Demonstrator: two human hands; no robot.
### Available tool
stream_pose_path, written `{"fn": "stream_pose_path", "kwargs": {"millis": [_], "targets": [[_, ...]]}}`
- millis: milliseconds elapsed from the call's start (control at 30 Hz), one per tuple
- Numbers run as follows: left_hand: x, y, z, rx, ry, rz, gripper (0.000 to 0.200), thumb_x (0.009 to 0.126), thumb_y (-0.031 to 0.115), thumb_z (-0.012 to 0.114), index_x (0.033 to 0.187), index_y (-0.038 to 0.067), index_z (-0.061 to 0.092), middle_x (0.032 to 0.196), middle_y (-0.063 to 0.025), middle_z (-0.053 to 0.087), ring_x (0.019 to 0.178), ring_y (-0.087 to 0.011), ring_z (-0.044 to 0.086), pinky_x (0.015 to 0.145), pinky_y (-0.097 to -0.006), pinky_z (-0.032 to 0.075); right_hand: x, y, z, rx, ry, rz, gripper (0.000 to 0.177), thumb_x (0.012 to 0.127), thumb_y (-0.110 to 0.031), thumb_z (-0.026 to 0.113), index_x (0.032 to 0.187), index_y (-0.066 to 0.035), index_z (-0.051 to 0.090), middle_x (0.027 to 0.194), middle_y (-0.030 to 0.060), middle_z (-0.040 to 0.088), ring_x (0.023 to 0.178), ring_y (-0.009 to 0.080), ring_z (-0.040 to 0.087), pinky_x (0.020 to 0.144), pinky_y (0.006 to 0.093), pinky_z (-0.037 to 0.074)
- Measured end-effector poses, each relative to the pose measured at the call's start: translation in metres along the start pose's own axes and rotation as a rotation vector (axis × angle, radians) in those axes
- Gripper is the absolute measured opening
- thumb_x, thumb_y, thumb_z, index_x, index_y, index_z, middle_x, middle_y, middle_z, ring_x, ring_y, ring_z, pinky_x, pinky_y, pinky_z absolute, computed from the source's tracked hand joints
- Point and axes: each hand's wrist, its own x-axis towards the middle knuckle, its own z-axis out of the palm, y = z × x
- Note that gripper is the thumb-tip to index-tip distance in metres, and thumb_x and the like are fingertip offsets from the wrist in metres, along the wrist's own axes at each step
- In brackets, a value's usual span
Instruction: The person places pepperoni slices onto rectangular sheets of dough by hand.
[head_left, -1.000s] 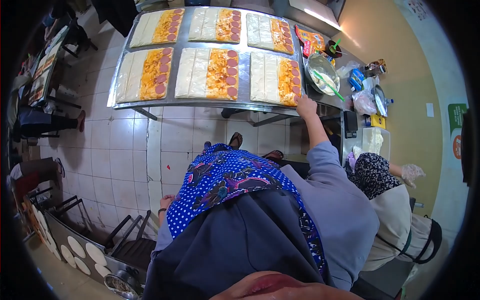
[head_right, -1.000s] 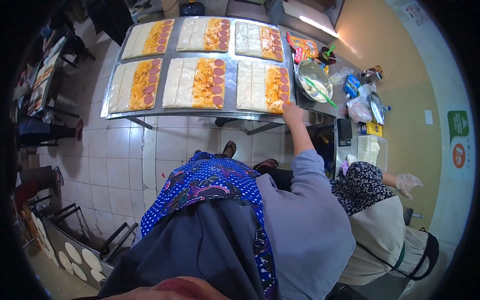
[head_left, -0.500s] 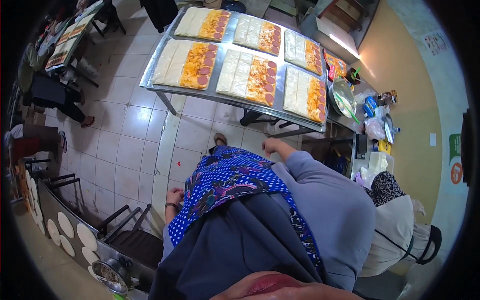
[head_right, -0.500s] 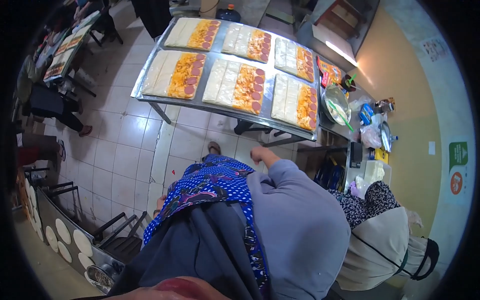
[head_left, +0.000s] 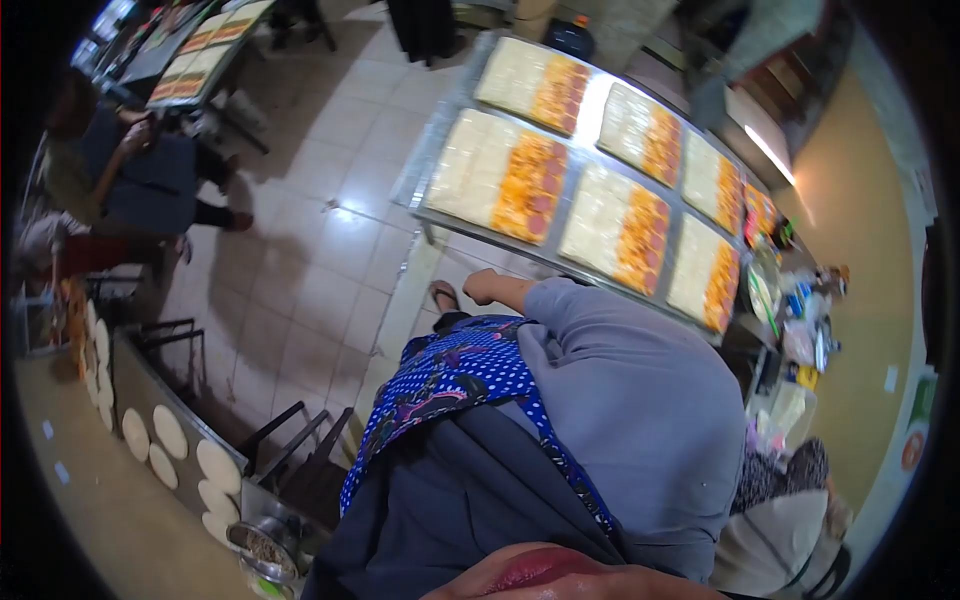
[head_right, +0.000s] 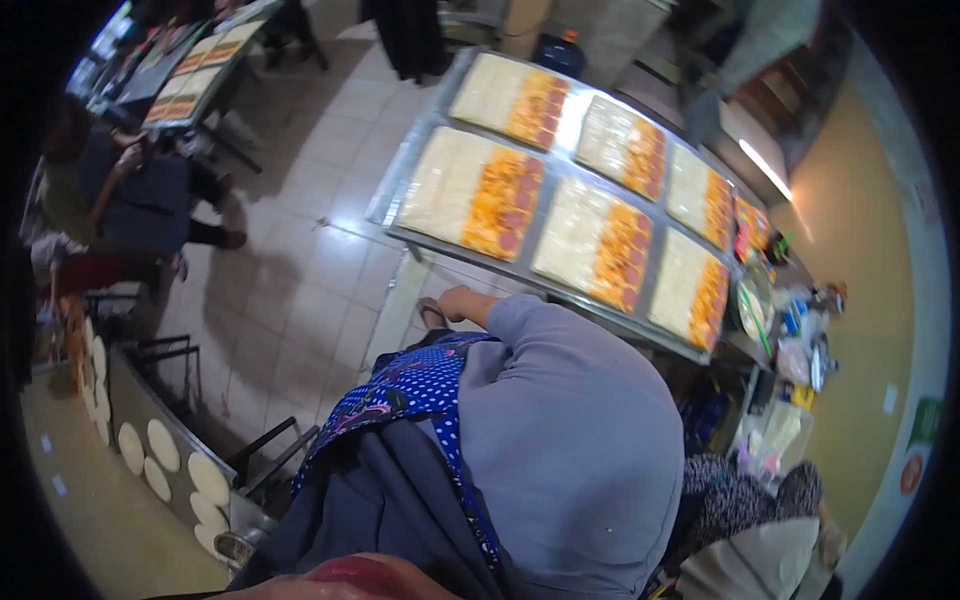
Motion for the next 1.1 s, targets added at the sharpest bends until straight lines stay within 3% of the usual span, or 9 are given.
{"fn": "stream_pose_path", "kwargs": {"millis": [167,200,233,367,500,533,800,967,1100], "targets": [[0.025,-0.074,-0.027,0.008,0.271,-0.087,0.015,0.08,0.004,0.06,0.095,0.004,0.063,0.074,-0.0048,0.063,0.065,-0.0169,0.063,0.057,-0.0313,0.053,0.094,-0.072,-0.116,-0.144,0.072,-0.294,0.032,0.073,-0.01,0.057,0.103,-0.018,0.066,0.103,0.0097,0.064,0.095,0.0286,0.063,0.071,0.0419,0.052],[0.029,-0.026,-0.062,-0.003,0.305,-0.113,0.015,0.08,0.004,0.06,0.095,0.004,0.063,0.074,-0.0048,0.063,0.065,-0.0169,0.063,0.057,-0.0313,0.053,0.11,-0.083,-0.131,-0.169,0.067,-0.331,0.032,0.073,-0.01,0.057,0.103,-0.018,0.066,0.103,0.0097,0.064,0.095,0.0286,0.063,0.071,0.0419,0.052],[0.04,0.031,-0.083,-0.621,0.141,-0.409,0.015,0.081,0.004,0.059,0.095,0.001,0.062,0.077,-0.0064,0.062,0.066,-0.0187,0.064,0.058,-0.0329,0.054,0.125,-0.089,-0.147,-0.154,0.047,-0.331,0.034,0.072,-0.009,0.056,0.104,-0.018,0.066,0.106,0.0099,0.063,0.098,0.0286,0.062,0.074,0.042,0.051],[0.085,0.054,-0.113,-0.689,0.181,-0.465,0.016,0.078,0.0,0.058,0.094,-0.001,0.06,0.076,-0.0072,0.061,0.065,-0.0208,0.064,0.056,-0.0345,0.055,0.18,-0.103,-0.198,-0.106,0.036,-0.31,0.036,0.071,-0.006,0.054,0.103,-0.017,0.066,0.106,0.0107,0.064,0.1,0.0295,0.06,0.076,0.0431,0.05],[0.133,-0.078,-0.102,-0.335,-0.02,-0.346,0.015,0.077,0.005,0.06,0.089,0.0,0.067,0.081,-0.0072,0.067,0.073,-0.0191,0.065,0.071,-0.0342,0.054,0.223,-0.094,-0.219,-0.141,-0.029,-0.223,0.026,0.07,-0.011,0.058,0.093,-0.013,0.07,0.098,0.0141,0.067,0.094,0.0315,0.063,0.076,0.0427,0.051],[0.147,-0.07,-0.13,-0.227,-0.15,-0.139,0.022,0.072,0.015,0.067,0.089,0.002,0.07,0.084,-0.0091,0.069,0.08,-0.0196,0.066,0.078,-0.0345,0.051,0.233,-0.089,-0.232,-0.182,-0.077,-0.185,0.023,0.069,-0.012,0.059,0.088,-0.011,0.071,0.095,0.0154,0.067,0.092,0.0323,0.064,0.076,0.0427,0.051],[0.285,-0.098,-0.242,0.11,-0.193,-0.153,0.028,0.069,0.021,0.069,0.091,0.005,0.071,0.083,-0.0112,0.069,0.083,-0.0219,0.066,0.081,-0.0366,0.051,0.258,-0.03,-0.261,0.263,0.145,0.198,0.04,0.061,-0.013,0.072,0.101,-0.013,0.069,0.099,0.0125,0.067,0.093,0.0306,0.064,0.079,0.0384,0.051],[0.416,0.034,-0.288,-0.03,-0.319,-0.333,0.022,0.069,0.006,0.063,0.089,0.003,0.07,0.08,-0.0118,0.069,0.074,-0.0205,0.067,0.067,-0.0353,0.056,0.262,-0.031,-0.307,0.46,0.346,0.386,0.041,0.055,-0.011,0.072,0.096,-0.01,0.069,0.087,0.0142,0.068,0.086,0.0283,0.066,0.076,0.0373,0.051],[0.487,0.136,-0.279,-0.078,-0.27,-0.123,0.015,0.07,0.003,0.061,0.084,0.001,0.069,0.076,-0.0108,0.068,0.067,-0.0192,0.066,0.06,-0.0331,0.055,0.316,0.04,-0.298,0.512,0.297,0.415,0.037,0.057,-0.01,0.071,0.094,-0.009,0.069,0.085,0.0159,0.068,0.08,0.028,0.066,0.071,0.0367,0.052]]}}
